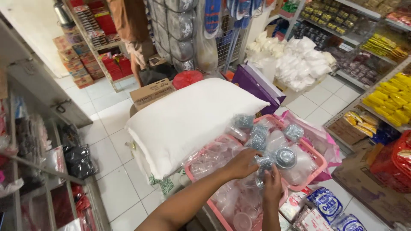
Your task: The person organizes stacks of small silver-colored metal bowls by hand, moving them from a basket and placing them into neat stacks on a store shelf.
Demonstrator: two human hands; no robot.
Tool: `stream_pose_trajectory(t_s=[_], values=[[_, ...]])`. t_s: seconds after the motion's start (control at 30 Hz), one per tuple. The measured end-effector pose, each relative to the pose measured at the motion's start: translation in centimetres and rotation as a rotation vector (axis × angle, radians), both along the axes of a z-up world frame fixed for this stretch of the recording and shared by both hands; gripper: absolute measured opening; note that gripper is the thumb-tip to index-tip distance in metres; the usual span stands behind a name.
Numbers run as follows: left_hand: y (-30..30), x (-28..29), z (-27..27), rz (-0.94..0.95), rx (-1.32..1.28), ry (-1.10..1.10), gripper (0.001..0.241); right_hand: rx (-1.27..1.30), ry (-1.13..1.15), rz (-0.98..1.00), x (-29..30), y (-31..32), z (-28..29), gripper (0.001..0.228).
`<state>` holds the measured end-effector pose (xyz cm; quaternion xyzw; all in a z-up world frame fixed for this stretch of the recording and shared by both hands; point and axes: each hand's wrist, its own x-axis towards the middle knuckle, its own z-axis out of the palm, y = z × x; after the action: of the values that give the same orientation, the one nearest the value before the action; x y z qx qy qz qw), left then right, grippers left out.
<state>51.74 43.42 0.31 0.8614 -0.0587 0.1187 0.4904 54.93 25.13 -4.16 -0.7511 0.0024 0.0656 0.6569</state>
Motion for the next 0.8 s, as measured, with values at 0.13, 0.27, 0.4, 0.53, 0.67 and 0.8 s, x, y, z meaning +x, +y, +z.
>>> stream_pose_trajectory(t_s=[0.13, 0.27, 0.4, 0.53, 0.67, 0.8], values=[[0.2, 5.8, -2.6, -0.046, 0.071, -0.147, 0.054, -0.055, -0.015, -0.089, 0.5, 0.9, -0.8, 0.057], [0.3, 9.2, -5.8, -0.157, 0.167, -0.082, 0.065, -0.149, -0.016, -0.174, -0.4, 1.2, -1.5, 0.057], [0.4, 8.7, -6.2, -0.294, 0.206, -0.065, 0.059, 0.035, 0.017, -0.242, -1.3, 2.1, -1.7, 0.056], [1.2, 7.2, -5.0, -0.293, 0.122, -0.110, 0.048, 0.145, 0.122, -0.371, -1.3, 2.8, -1.1, 0.052], [2.2, 6.3, -3.1, -0.348, 0.004, -0.240, 0.038, 0.303, 0.137, -0.495, -3.7, 3.1, -1.1, 0.053], [2.4, 3.3, -0.8, -0.408, -0.125, -0.372, 0.042, 0.575, 0.460, -0.686, -3.7, 2.0, -0.6, 0.054]])
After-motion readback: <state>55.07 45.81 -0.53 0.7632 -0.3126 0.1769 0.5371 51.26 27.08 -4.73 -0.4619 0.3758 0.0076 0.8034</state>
